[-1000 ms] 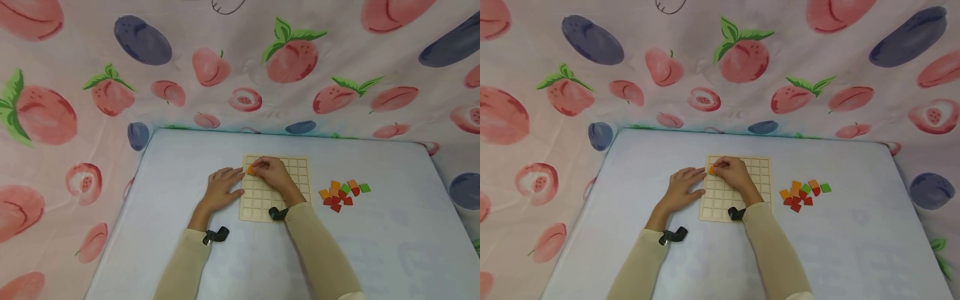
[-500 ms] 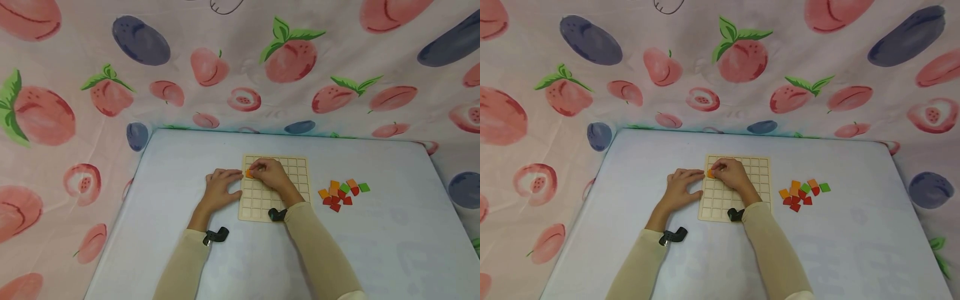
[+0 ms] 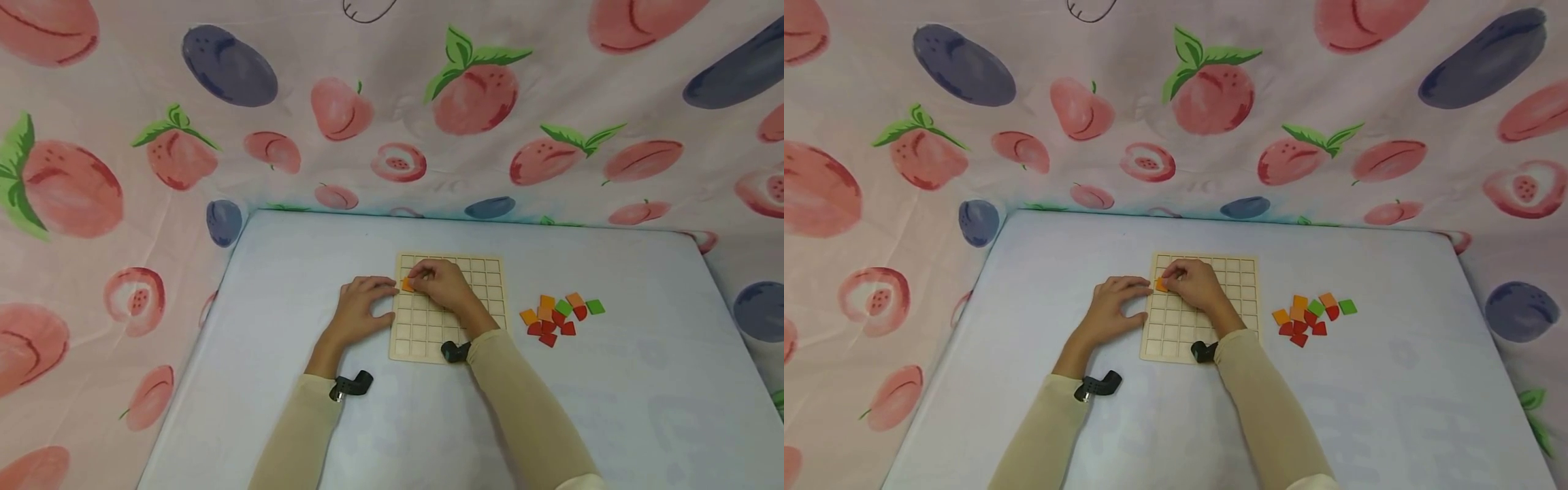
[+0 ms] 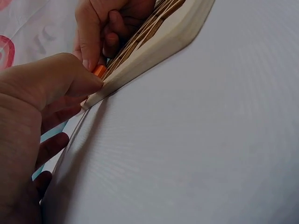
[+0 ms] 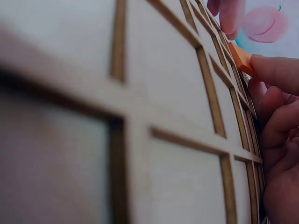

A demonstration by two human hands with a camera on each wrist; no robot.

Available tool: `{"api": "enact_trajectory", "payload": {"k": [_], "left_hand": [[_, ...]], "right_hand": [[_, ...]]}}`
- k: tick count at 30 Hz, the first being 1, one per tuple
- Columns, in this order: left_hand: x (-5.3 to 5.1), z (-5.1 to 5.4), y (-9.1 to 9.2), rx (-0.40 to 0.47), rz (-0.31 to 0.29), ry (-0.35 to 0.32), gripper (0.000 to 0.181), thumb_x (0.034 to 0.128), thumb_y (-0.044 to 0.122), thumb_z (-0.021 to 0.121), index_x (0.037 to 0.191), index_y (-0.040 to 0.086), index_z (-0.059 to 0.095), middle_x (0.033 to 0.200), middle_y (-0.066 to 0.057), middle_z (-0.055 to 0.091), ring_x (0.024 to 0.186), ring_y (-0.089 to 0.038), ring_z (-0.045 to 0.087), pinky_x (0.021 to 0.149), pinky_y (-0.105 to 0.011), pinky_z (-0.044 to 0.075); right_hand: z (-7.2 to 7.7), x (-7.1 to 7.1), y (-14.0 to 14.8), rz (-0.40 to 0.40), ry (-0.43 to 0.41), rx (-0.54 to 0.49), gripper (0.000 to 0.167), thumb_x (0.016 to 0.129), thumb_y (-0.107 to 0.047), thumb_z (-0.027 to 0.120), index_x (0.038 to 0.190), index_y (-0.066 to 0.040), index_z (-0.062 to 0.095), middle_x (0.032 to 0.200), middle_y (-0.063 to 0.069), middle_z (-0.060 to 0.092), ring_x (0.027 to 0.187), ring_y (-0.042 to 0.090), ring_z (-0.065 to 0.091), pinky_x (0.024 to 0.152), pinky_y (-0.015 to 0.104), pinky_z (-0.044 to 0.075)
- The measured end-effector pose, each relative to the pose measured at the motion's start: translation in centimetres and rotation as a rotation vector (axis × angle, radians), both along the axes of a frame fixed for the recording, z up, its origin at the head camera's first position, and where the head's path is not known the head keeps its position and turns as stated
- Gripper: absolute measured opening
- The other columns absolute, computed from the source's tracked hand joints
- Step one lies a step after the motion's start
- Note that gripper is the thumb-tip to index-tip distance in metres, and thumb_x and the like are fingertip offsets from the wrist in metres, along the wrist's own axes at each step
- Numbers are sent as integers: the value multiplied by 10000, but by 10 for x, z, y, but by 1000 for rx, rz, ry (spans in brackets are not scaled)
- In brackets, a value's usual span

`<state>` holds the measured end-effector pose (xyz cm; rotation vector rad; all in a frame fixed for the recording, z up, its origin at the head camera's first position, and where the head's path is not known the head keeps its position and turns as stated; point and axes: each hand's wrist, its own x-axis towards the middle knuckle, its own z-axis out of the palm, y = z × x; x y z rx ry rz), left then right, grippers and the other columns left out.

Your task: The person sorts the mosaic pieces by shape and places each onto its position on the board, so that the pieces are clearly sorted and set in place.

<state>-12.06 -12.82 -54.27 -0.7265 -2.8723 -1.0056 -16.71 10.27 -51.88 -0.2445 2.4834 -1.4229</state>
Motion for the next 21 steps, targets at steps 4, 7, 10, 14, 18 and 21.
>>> {"api": "enact_trajectory", "payload": {"k": [4,7,10,14,18,21], "left_hand": [[1,2,1,3,-3,-9,418,846,314,749,1254,226,730,1413,68,607,1282,-220,502,1023,-515,330],[0,2,1,2,-3,-17,415,849,310,750,1255,228,730,1421,75,602,1286,-217,500,1022,-512,327],[0,1,1,2,-3,-12,414,847,320,752,1252,234,731,1421,81,602,1289,-212,500,1014,-505,330],[0,0,0,5,-6,-1,408,848,330,746,1246,239,734,1420,80,604,1284,-213,503,1006,-506,331],[0,0,0,-1,-7,-4,408,856,335,740,1254,246,729,1429,82,595,1285,-209,496,1014,-508,327],[0,1,1,-6,-7,-14,408,858,337,747,1257,251,729,1433,88,590,1285,-204,493,1018,-510,324]], "right_hand": [[-1,0,0,2,11,5,101,918,-226,756,990,-156,773,917,32,732,642,168,532,599,303,436],[-1,0,0,5,21,11,93,920,-218,756,989,-160,779,910,30,733,637,168,527,595,298,431],[1,0,-1,12,22,17,93,919,-223,758,985,-163,783,903,27,733,651,177,540,607,307,439],[3,1,-2,25,30,42,97,920,-247,757,980,-176,784,893,10,731,681,176,562,640,321,449],[2,1,-2,45,57,70,88,925,-260,752,971,-191,782,876,-7,721,709,160,577,687,322,460],[2,1,-2,62,74,78,82,927,-259,749,962,-195,785,865,-8,711,715,165,576,705,332,462]]}}
